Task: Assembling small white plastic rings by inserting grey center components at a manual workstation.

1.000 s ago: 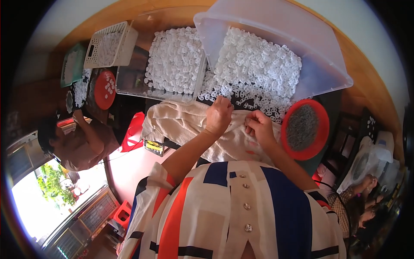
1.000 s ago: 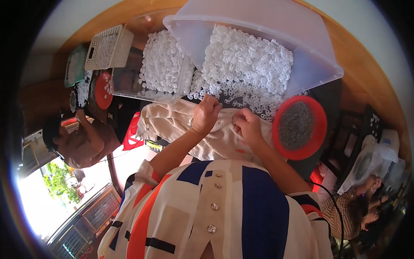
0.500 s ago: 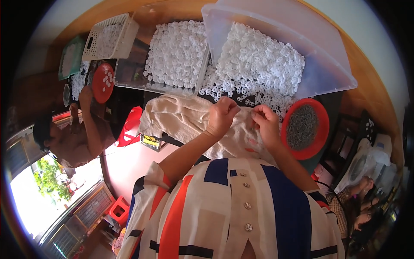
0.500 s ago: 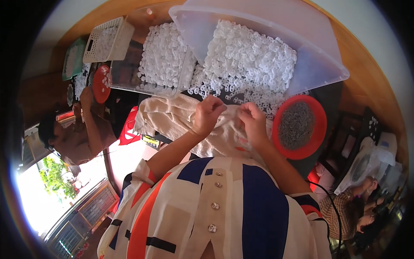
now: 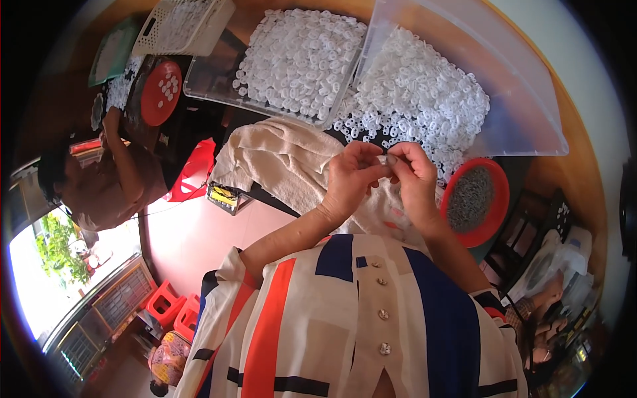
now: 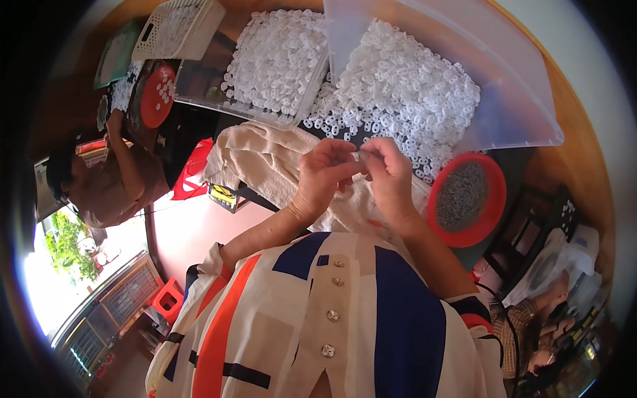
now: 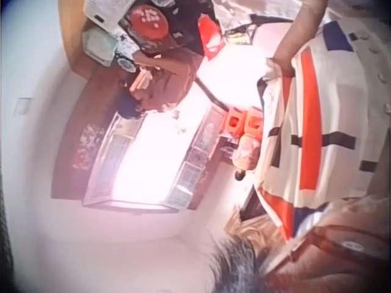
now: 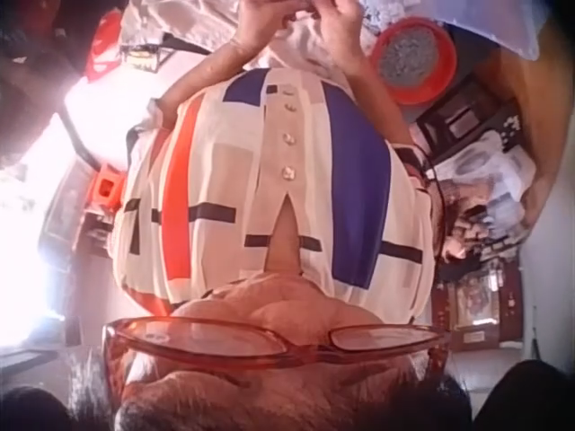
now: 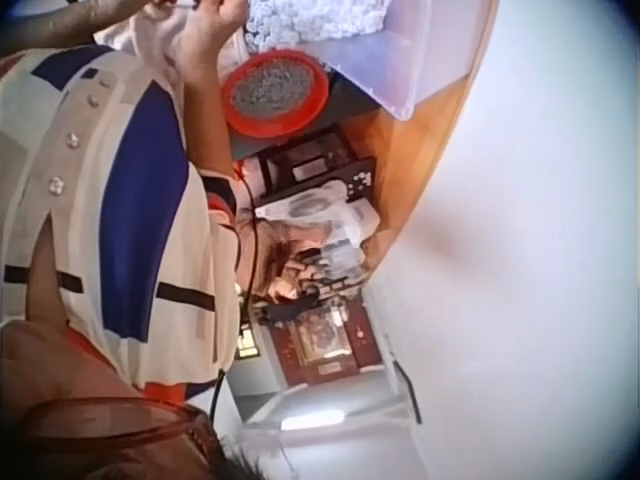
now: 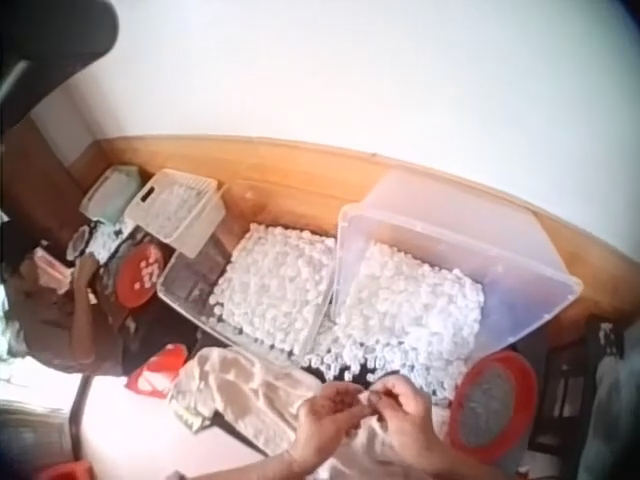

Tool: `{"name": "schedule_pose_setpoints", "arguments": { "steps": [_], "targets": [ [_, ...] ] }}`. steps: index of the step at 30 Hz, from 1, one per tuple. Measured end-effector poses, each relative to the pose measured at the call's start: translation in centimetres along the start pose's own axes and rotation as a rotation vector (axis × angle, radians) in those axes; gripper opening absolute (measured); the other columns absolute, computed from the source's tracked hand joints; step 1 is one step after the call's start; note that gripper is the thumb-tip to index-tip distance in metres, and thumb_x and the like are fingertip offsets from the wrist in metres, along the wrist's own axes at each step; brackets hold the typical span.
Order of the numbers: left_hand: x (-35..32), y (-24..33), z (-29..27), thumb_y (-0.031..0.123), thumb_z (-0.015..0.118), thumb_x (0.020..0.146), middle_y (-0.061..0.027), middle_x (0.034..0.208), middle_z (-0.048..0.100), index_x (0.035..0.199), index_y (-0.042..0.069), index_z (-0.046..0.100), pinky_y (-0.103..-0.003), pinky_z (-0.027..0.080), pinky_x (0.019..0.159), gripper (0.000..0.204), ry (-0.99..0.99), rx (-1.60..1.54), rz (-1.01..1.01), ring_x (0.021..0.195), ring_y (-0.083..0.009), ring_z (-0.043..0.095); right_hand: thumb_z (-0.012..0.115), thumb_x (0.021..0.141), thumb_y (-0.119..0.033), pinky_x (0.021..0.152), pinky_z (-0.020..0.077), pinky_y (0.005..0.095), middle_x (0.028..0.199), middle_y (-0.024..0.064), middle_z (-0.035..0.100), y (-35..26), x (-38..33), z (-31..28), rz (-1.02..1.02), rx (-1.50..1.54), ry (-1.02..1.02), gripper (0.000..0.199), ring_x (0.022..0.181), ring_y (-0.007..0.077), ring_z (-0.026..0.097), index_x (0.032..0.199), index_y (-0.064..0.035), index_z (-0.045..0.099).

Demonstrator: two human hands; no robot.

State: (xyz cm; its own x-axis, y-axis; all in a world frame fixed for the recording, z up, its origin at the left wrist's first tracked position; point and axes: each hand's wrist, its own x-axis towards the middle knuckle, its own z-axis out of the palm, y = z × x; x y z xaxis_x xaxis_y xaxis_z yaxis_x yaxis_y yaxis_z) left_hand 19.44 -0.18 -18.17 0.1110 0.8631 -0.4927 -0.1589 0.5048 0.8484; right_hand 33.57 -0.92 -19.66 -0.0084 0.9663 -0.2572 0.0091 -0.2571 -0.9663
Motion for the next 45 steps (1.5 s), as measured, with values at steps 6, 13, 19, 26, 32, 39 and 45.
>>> {"name": "schedule_pose_setpoints", "arguments": {
  "steps": [6,13,19,26,32,39,45],
  "targets": [
    [-0.8,-0.5,-0.2,0.009,0.067,0.083,-0.0069,0.074,0.064,0.090,-0.004,0.062,-0.022,0.042,0.047,0.015,0.006,-0.196,-0.140,0.055,-0.0095,0.054,0.058,0.090,-0.002,0.055,0.0428,0.0200,0.078,-0.0001,0.057,-0.3,-0.7,0.9,0.053,0.211,0.112,0.007,0.063,0.0056,0.052,0.097,-0.0033,0.058],
    [-1.8,-1.1,-0.1,0.010,0.067,0.085,-0.0076,0.077,0.065,0.091,-0.002,0.063,-0.022,0.044,0.052,0.014,0.040,-0.363,-0.021,0.059,-0.0105,0.056,0.057,0.091,-0.003,0.058,0.0449,0.0207,0.082,0.0020,0.059,-0.8,-1.3,2.1,-0.015,0.213,0.149,0.009,0.068,0.0071,0.055,0.100,-0.0023,0.057],
    [-1.7,-0.2,-2.6,0.022,0.069,0.086,-0.0072,0.073,0.060,0.084,0.002,0.060,-0.028,0.044,0.051,0.022,-0.307,-0.712,-0.191,0.056,-0.0157,0.054,0.058,0.090,-0.002,0.061,0.0442,0.0225,0.081,0.0036,0.060,-2.9,-1.5,1.7,0.024,0.249,0.192,0.009,0.068,0.0097,0.057,0.099,-0.0008,0.057],
    [-2.9,3.1,-2.6,0.030,0.073,0.083,-0.0079,0.082,0.047,0.085,0.002,0.053,-0.028,0.045,0.054,0.034,-1.165,-1.276,-0.093,0.064,-0.0178,0.051,0.059,0.089,-0.002,0.059,0.0449,0.0229,0.080,0.0035,0.060,-4.0,-2.3,1.0,0.053,0.264,0.175,0.007,0.065,0.0106,0.057,0.096,-0.0016,0.057],
    [-2.5,3.5,-1.8,0.021,0.074,0.083,-0.0078,0.090,0.050,0.098,0.005,0.060,-0.029,0.048,0.058,0.025,-1.420,-1.410,0.122,0.069,-0.0171,0.057,0.058,0.090,-0.004,0.058,0.0446,0.0216,0.076,0.0042,0.060,-3.4,-2.3,1.6,0.083,0.209,0.146,0.004,0.064,0.0088,0.056,0.092,-0.0019,0.056],
    [-2.3,4.0,-1.5,0.016,0.073,0.082,-0.0081,0.078,0.048,0.078,0.001,0.057,-0.027,0.042,0.047,0.022,-1.462,-1.487,0.178,0.061,-0.0154,0.054,0.056,0.091,-0.005,0.059,0.0422,0.0203,0.074,0.0032,0.059,-3.1,-2.0,1.9,0.118,0.161,0.109,0.004,0.062,0.0077,0.054,0.093,-0.0020,0.055],
    [-2.8,3.6,-2.1,0.016,0.071,0.083,-0.0086,0.074,0.049,0.078,-0.001,0.058,-0.028,0.042,0.047,0.021,-1.361,-1.448,0.048,0.059,-0.0172,0.051,0.057,0.091,-0.005,0.061,0.0423,0.0204,0.075,0.0018,0.059,-3.5,-2.0,1.8,0.168,0.138,0.104,0.004,0.065,0.0074,0.054,0.094,-0.0031,0.057]
  ]
}}
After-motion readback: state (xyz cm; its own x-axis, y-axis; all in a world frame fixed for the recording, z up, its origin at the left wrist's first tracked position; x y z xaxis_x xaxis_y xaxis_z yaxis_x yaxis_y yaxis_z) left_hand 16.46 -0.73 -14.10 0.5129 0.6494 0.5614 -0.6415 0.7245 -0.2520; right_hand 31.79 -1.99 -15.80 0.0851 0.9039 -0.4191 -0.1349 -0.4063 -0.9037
